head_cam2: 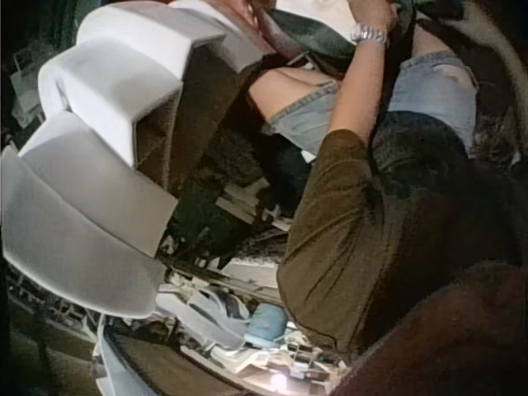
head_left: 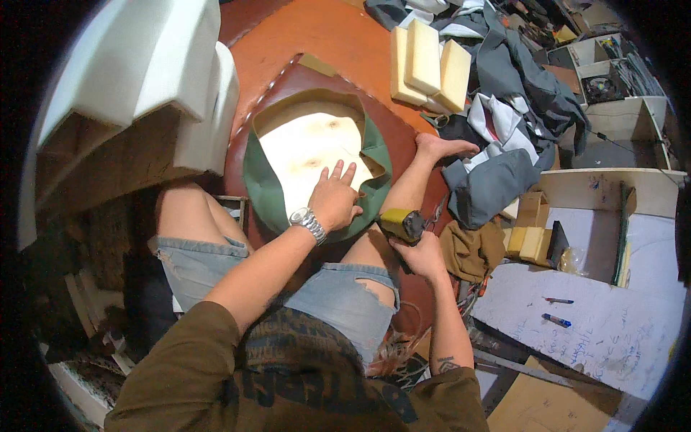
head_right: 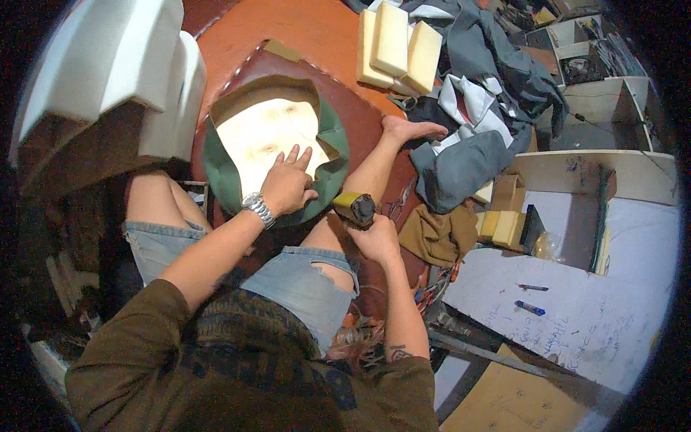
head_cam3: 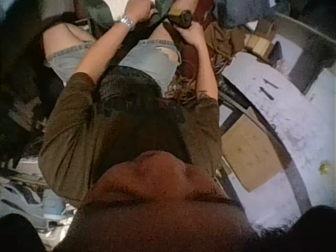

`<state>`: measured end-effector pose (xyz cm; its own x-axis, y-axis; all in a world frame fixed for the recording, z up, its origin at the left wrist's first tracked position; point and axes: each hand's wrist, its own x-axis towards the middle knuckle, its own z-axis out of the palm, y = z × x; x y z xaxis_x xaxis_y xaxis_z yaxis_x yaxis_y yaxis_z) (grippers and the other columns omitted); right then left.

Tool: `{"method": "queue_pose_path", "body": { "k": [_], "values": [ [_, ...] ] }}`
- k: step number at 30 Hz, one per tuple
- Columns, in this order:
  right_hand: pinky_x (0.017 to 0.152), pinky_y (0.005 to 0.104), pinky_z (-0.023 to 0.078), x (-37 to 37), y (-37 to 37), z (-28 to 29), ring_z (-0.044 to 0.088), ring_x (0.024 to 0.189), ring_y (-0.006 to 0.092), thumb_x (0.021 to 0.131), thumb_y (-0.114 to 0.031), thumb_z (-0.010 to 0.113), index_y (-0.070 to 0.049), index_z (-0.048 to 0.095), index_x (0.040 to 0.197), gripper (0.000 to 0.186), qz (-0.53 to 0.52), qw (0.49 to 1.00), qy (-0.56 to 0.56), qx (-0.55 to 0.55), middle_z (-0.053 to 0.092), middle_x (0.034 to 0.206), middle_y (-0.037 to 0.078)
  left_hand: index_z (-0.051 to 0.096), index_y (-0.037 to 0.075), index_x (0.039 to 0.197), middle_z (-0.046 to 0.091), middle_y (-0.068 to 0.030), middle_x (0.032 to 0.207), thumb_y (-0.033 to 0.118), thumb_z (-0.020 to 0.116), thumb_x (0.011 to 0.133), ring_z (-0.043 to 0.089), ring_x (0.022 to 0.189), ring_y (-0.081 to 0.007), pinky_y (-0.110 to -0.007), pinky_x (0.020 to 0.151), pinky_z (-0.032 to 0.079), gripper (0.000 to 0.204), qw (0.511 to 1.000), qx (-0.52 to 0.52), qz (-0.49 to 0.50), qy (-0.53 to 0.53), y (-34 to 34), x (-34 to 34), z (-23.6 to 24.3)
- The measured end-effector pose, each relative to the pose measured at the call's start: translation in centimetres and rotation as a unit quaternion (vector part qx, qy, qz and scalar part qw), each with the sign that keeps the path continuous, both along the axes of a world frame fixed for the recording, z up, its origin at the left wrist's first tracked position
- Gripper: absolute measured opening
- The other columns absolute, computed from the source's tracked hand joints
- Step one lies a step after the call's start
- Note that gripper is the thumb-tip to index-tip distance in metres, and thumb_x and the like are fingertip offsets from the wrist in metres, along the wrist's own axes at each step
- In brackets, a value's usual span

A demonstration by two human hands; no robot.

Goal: The person fits a green fabric cover over a circular foam cushion, then uses a staple gun to secure the fabric to the underside of the cushion. The person repeatedly adjusts the fabric and applies staples around the perimeter.

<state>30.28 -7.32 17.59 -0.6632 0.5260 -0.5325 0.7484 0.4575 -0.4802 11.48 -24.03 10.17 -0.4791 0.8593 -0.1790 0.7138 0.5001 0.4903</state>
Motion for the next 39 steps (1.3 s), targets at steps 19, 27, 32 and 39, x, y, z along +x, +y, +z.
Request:
{"method": "queue_pose_path", "body": {
  "k": [19,27,32,39],
  "values": [
    [0.093,0.0444,0.059,-3.0,-3.0,0.0,0.077,0.106,0.037,0.089,-0.031,0.08,-0.003,0.078,0.12,0.043,-0.007,0.996,-0.08,0.038,0.08,0.11,0.022,0.084,0.019,0.106,0.053,-0.015,0.161,0.043,0.072,0.095,0.051,0.147,-0.0379,-0.057,0.115,0.043,0.029,0.996,0.042,-0.022,0.079,0.3,-0.4,-1.9],
    [0.091,0.0466,0.06,-3.6,-5.5,0.5,0.078,0.102,0.039,0.086,-0.034,0.082,0.0,0.077,0.118,0.047,0.003,0.993,-0.099,0.068,0.079,0.104,0.026,0.084,0.02,0.105,0.053,-0.0139,0.161,0.047,0.072,0.094,0.05,0.149,-0.0361,-0.055,0.113,0.044,0.032,0.995,0.036,-0.033,0.083,0.2,-0.6,-1.8],
    [0.088,0.0484,0.06,-4.1,-6.9,2.6,0.077,0.1,0.0414,0.085,-0.039,0.083,0.002,0.076,0.117,0.052,0.045,0.995,-0.059,0.066,0.078,0.103,0.029,0.084,0.02,0.103,0.054,-0.0119,0.161,0.05,0.072,0.093,0.051,0.148,-0.0348,-0.054,0.112,0.045,0.035,0.995,0.04,-0.03,0.091,0.1,-0.7,-2.2],
    [0.09,0.047,0.059,-3.7,-7.7,1.8,0.076,0.104,0.0418,0.085,-0.038,0.083,0.001,0.074,0.121,0.054,0.048,0.993,-0.067,0.088,0.078,0.107,0.027,0.083,0.017,0.104,0.055,-0.0123,0.16,0.05,0.076,0.091,0.05,0.148,-0.0375,-0.058,0.112,0.045,0.036,0.996,0.042,-0.053,0.059,-0.1,-1.4,-2.0]
  ]
}}
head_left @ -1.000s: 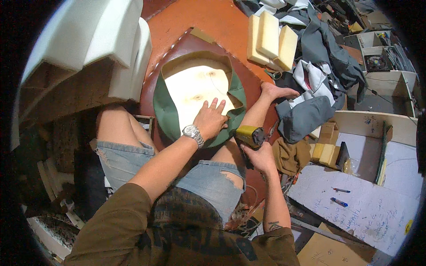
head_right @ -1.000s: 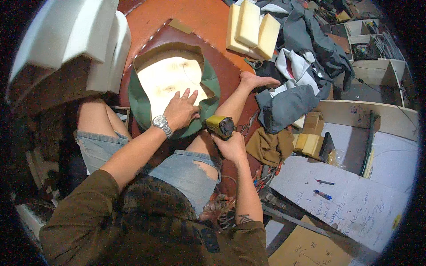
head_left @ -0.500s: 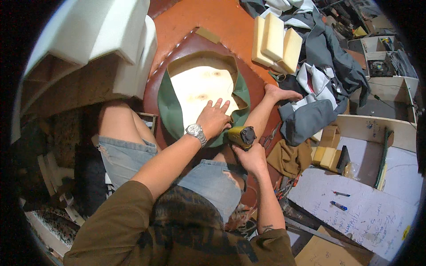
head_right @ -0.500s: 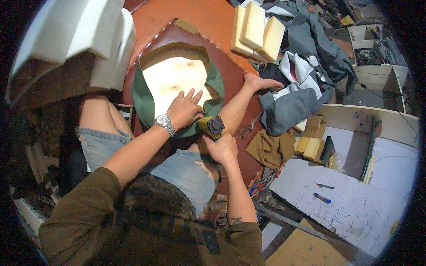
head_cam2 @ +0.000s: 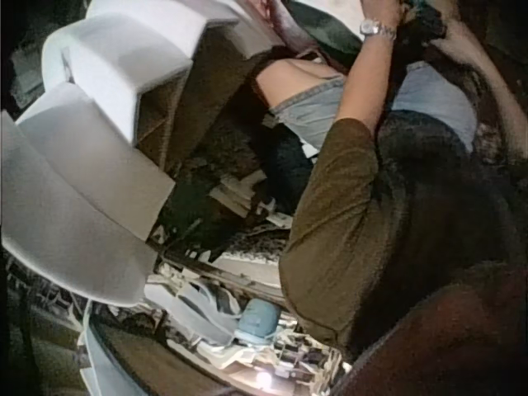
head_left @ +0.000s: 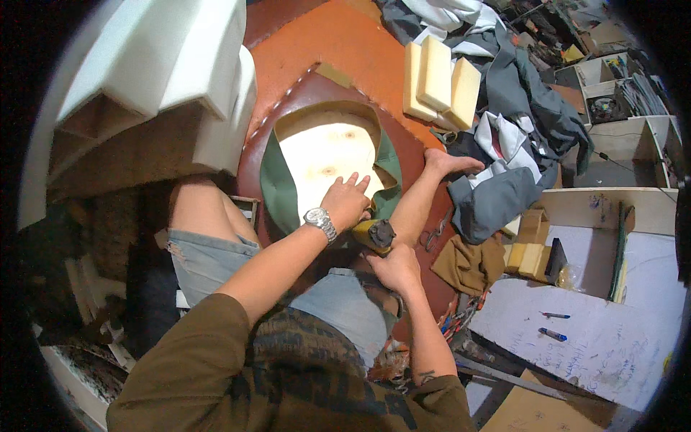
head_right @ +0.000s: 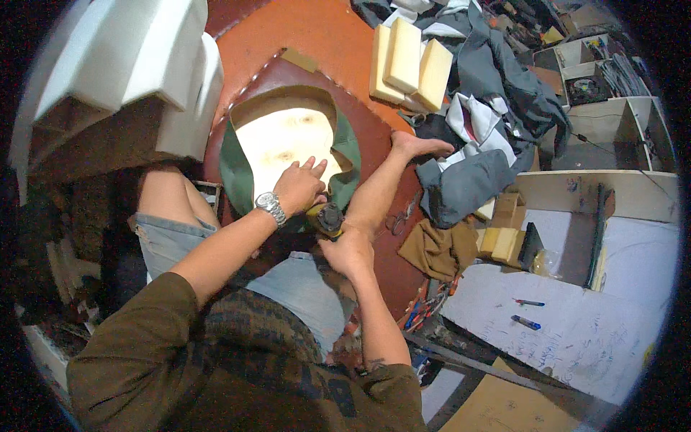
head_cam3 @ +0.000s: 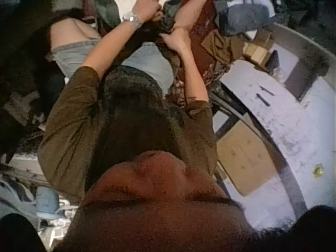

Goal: The person fits a green fabric cover over a circular foam cushion, then uses a staple gun to secure the fabric to the underside of the cushion. The person repeatedly adjusts the fabric and applies staples around the perimeter.

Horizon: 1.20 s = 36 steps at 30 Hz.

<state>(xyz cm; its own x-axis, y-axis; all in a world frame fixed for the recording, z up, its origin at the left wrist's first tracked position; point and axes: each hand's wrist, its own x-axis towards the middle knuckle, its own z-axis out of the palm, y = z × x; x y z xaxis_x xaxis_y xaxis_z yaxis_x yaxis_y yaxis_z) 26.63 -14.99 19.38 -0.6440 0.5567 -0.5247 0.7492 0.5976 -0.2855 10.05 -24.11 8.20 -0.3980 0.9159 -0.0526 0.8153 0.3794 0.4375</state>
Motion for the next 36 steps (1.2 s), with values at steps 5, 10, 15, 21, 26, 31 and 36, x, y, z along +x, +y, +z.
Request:
{"method": "queue_pose_path", "body": {
  "k": [5,10,15,21,26,31,36],
  "values": [
    [0.087,0.0401,0.058,4.9,2.6,-0.1,0.077,0.096,0.0269,0.09,-0.026,0.082,0.001,0.075,0.12,0.041,-0.099,0.983,0.122,-0.091,0.08,0.103,0.016,0.073,0.01,0.121,0.052,-0.0178,0.157,0.052,0.087,0.079,0.041,0.152,-0.0466,-0.068,0.116,0.04,0.062,0.994,-0.075,0.07,-0.023,-7.1,-1.1,3.3],
    [0.092,0.0377,0.055,9.2,2.5,-0.7,0.072,0.099,0.0214,0.093,-0.025,0.082,0.004,0.073,0.122,0.041,-0.28,0.917,0.253,-0.127,0.077,0.11,0.01,0.077,0.01,0.114,0.057,-0.0093,0.155,0.044,0.083,0.086,0.043,0.153,-0.0384,-0.073,0.119,0.034,0.044,0.99,-0.109,0.076,-0.053,-13.9,-2.2,4.8],
    [0.066,0.0335,0.056,11.3,2.0,-1.3,0.069,0.072,0.0147,0.094,-0.026,0.083,0.001,0.075,0.107,0.031,-0.37,0.867,0.316,-0.105,0.075,0.093,0.006,0.077,0.012,0.109,0.064,-0.0005,0.148,0.033,0.08,0.09,0.049,0.148,-0.0298,-0.071,0.119,0.032,0.029,0.993,-0.073,0.084,0.047,-12.2,-5.5,5.4],
    [0.055,0.0316,0.051,12.0,2.3,-2.3,0.063,0.061,0.0127,0.091,-0.032,0.086,0.001,0.075,0.104,0.037,-0.424,0.853,0.266,-0.146,0.07,0.078,0.003,0.079,0.007,0.105,0.076,-0.0129,0.116,0.027,0.079,0.087,0.069,0.113,-0.0397,-0.062,0.103,0.05,0.026,0.948,-0.203,0.187,0.156,-12.1,-12.3,9.4],
    [0.055,0.0309,0.049,11.6,2.6,-3.0,0.06,0.06,0.0115,0.092,-0.033,0.086,0.0,0.076,0.098,0.035,-0.41,0.848,0.297,-0.155,0.067,0.074,0.001,0.081,-0.002,0.109,0.076,-0.028,0.113,0.054,0.068,0.098,0.074,0.109,-0.0426,-0.047,0.101,0.056,0.058,0.983,-0.062,0.135,-0.11,-6.6,-9.9,8.1],
    [0.056,0.0323,0.053,11.7,3.2,-3.4,0.065,0.061,0.0141,0.09,-0.034,0.086,0.003,0.077,0.101,0.039,-0.397,0.879,0.234,-0.121,0.073,0.078,0.005,0.08,0.003,0.122,0.036,-0.0317,0.167,0.087,0.059,0.086,0.02,0.151,-0.0694,-0.073,0.121,0.027,0.093,0.971,-0.136,0.152,-0.126,3.6,-1.2,5.6],
    [0.055,0.0298,0.05,12.4,2.8,-3.5,0.06,0.061,0.0112,0.094,-0.03,0.084,0.0,0.074,0.107,0.035,-0.436,0.836,0.293,-0.156,0.068,0.078,0.001,0.075,0.01,0.128,0.05,-0.0235,0.157,0.058,0.069,0.094,0.016,0.155,-0.0646,-0.086,0.116,0.013,0.059,0.976,-0.081,0.192,-0.065,7.8,4.9,2.0]
  ]
}}
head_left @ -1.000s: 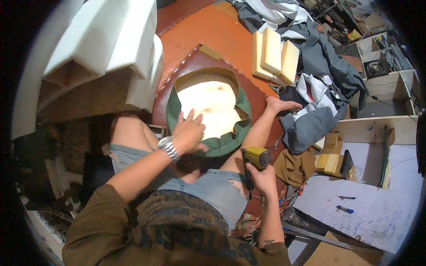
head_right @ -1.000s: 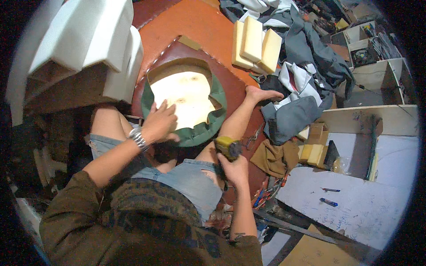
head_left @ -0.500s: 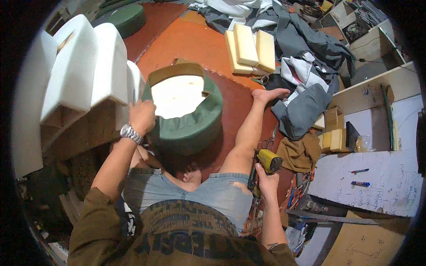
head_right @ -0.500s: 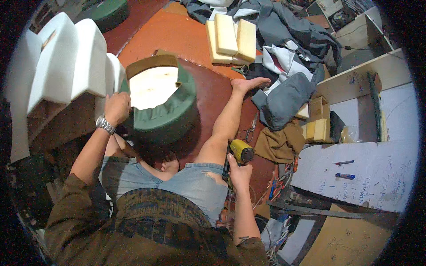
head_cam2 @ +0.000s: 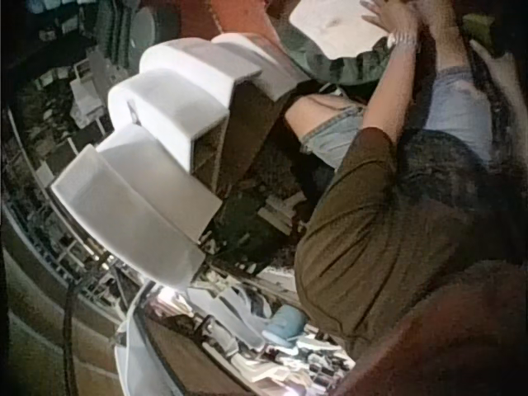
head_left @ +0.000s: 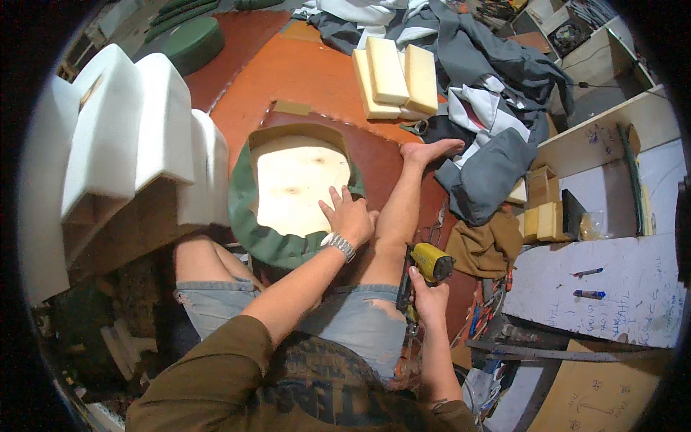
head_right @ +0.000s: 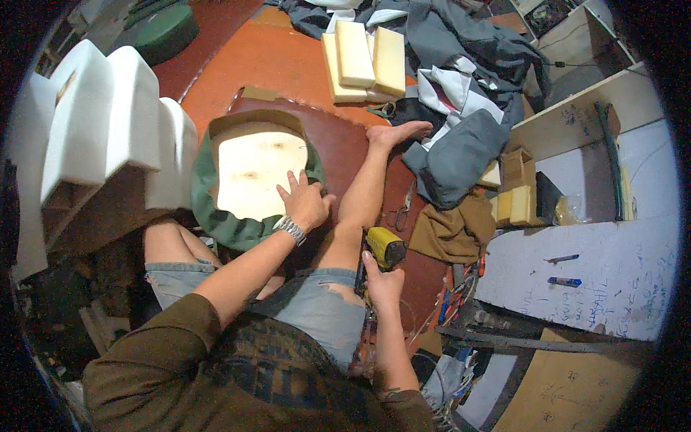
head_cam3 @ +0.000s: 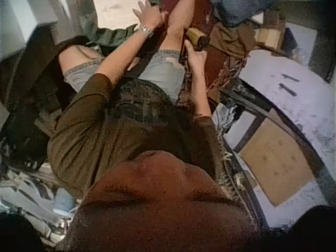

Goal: The person fits a green fabric cover over a circular foam cushion, then uses a staple gun to secure the fabric to the underside of the cushion. The person repeatedly adjusts the fabric and applies staples around the perimeter.

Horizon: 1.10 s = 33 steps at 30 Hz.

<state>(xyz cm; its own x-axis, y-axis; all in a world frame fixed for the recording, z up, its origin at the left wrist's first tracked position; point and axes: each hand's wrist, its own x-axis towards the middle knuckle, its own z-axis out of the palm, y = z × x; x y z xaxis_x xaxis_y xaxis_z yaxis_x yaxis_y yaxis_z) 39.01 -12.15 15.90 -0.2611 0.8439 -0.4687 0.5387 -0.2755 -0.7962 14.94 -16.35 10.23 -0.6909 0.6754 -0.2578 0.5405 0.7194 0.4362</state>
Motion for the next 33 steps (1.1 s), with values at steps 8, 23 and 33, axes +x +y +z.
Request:
{"method": "queue_pose_path", "body": {
  "k": [8,23,33],
  "values": [
    [0.053,0.0283,0.046,0.0,0.8,0.8,0.058,0.063,0.0085,0.097,-0.027,0.081,-0.002,0.073,0.107,0.028,-0.004,0.999,0.037,-0.035,0.067,0.08,0.0,0.074,0.013,0.114,0.058,-0.016,0.147,0.022,0.065,0.1,0.018,0.163,-0.043,-0.094,0.107,-0.005,0.019,0.97,0.065,-0.201,-0.119,-5.9,2.5,-2.4],
    [0.09,0.0393,0.058,-5.0,-0.1,2.7,0.076,0.097,0.0239,0.091,-0.031,0.082,0.002,0.077,0.118,0.043,0.288,0.951,-0.107,0.036,0.081,0.106,0.015,0.08,0.012,0.121,0.039,-0.0148,0.171,0.042,0.081,0.088,0.03,0.16,-0.0415,-0.069,0.125,0.027,0.045,0.976,0.04,-0.212,0.002,-10.8,-5.6,-0.6],
    [0.065,0.0332,0.053,-7.5,0.6,5.9,0.065,0.069,0.0144,0.096,-0.027,0.079,-0.001,0.069,0.102,0.028,0.355,0.909,-0.069,-0.205,0.069,0.082,0.005,0.082,0.016,0.1,0.063,0.0038,0.151,0.05,0.073,0.092,0.059,0.14,-0.03,-0.064,0.114,0.045,0.036,0.965,0.042,-0.253,0.058,-9.9,-8.3,-2.0]
  ]
}}
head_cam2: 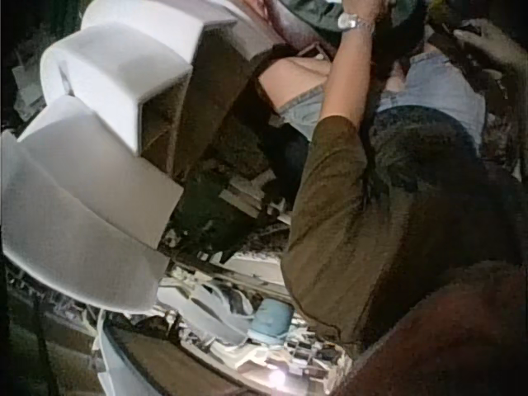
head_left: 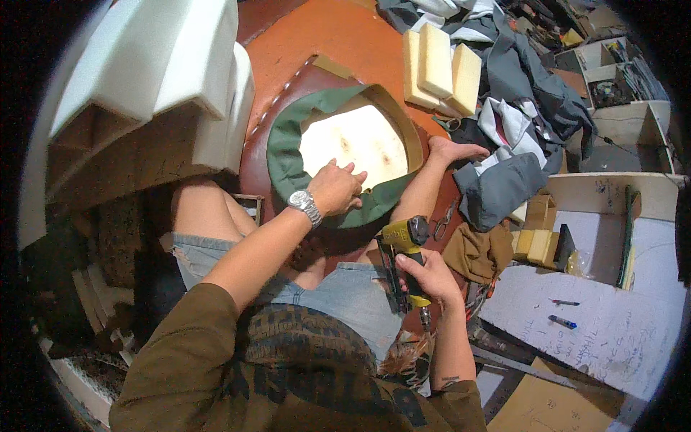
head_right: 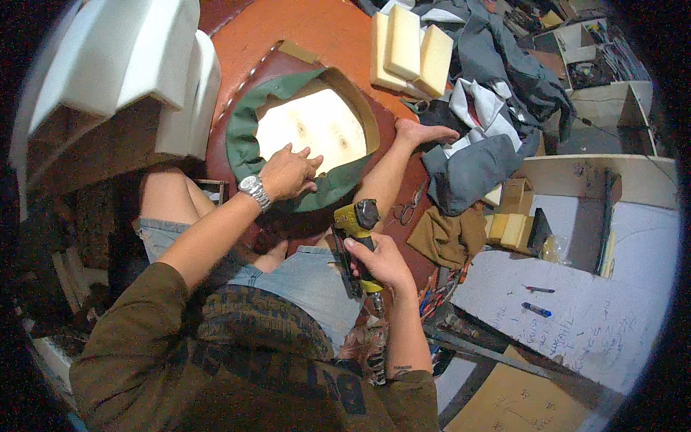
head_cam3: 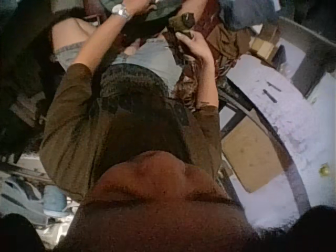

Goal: The person fits a green fabric cover over a circular foam cushion, then uses a staple gun to secure the fabric to the underside of the cushion. The person repeatedly adjusts the fabric and applies staples around the perimeter.

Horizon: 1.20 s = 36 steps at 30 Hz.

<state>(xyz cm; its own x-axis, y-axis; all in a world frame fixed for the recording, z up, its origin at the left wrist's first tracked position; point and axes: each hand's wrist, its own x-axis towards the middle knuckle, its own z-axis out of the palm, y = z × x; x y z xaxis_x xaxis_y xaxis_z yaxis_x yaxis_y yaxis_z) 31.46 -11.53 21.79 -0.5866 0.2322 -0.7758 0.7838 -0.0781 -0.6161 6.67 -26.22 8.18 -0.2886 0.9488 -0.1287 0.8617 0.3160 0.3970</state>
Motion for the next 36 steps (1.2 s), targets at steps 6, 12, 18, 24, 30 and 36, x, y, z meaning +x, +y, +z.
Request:
{"method": "queue_pose_path", "body": {
  "k": [6,12,18,24,30,36],
  "values": [
    [0.055,0.0315,0.049,-2.4,-2.4,-2.1,0.06,0.059,0.0127,0.097,-0.022,0.075,-0.001,0.065,0.106,0.024,-0.089,0.991,0.06,0.079,0.064,0.074,0.002,0.079,0.014,0.11,0.072,-0.0005,0.137,0.051,0.069,0.095,0.063,0.135,-0.0276,-0.059,0.113,0.048,0.041,0.998,0.032,0.036,0.028,0.2,0.4,-1.0],
    [0.057,0.0326,0.048,-4.2,-2.5,-2.7,0.061,0.061,0.0144,0.096,-0.022,0.069,-0.002,0.067,0.097,0.021,-0.077,0.994,0.007,0.076,0.065,0.075,0.004,0.075,0.013,0.123,0.074,-0.0111,0.125,0.048,0.071,0.096,0.071,0.117,-0.031,-0.056,0.111,0.049,0.044,0.999,0.03,0.019,0.009,0.4,0.4,-1.2],
    [0.058,0.0319,0.049,-5.5,-3.9,-4.7,0.062,0.064,0.0141,0.095,-0.021,0.07,0.001,0.068,0.097,0.022,-0.046,0.979,0.037,0.193,0.067,0.078,0.004,0.072,0.012,0.128,0.072,-0.0187,0.122,0.048,0.074,0.095,0.075,0.101,-0.0335,-0.053,0.109,0.05,0.049,0.998,0.049,0.031,0.017,0.5,0.3,-1.5],
    [0.059,0.0314,0.05,-5.0,-5.0,-5.0,0.061,0.066,0.0134,0.097,-0.02,0.069,-0.001,0.067,0.108,0.022,-0.055,0.988,0.01,0.142,0.066,0.082,0.003,0.072,0.012,0.127,0.073,-0.0175,0.121,0.047,0.075,0.094,0.076,0.1,-0.033,-0.051,0.106,0.052,0.049,0.998,0.043,0.038,0.018,0.3,0.4,-0.6],
    [0.061,0.036,0.052,-5.1,-6.3,-6.5,0.066,0.067,0.0168,0.095,-0.024,0.071,0.001,0.072,0.108,0.029,-0.109,0.988,0.041,0.103,0.071,0.082,0.007,0.07,0.015,0.13,0.074,-0.0176,0.124,0.046,0.076,0.093,0.077,0.098,-0.0326,-0.05,0.102,0.055,0.049,0.999,0.01,0.032,0.005,0.4,0.1,0.3],
    [0.054,0.0336,0.05,-5.2,-7.0,-7.3,0.063,0.055,0.0165,0.096,-0.025,0.068,0.001,0.07,0.094,0.026,-0.115,0.989,0.035,0.092,0.066,0.068,0.006,0.08,0.015,0.115,0.073,-0.011,0.137,0.055,0.078,0.089,0.076,0.104,-0.0333,-0.052,0.098,0.057,0.048,0.989,-0.005,0.054,-0.139,-0.3,-2.5,0.9]
  ]
}}
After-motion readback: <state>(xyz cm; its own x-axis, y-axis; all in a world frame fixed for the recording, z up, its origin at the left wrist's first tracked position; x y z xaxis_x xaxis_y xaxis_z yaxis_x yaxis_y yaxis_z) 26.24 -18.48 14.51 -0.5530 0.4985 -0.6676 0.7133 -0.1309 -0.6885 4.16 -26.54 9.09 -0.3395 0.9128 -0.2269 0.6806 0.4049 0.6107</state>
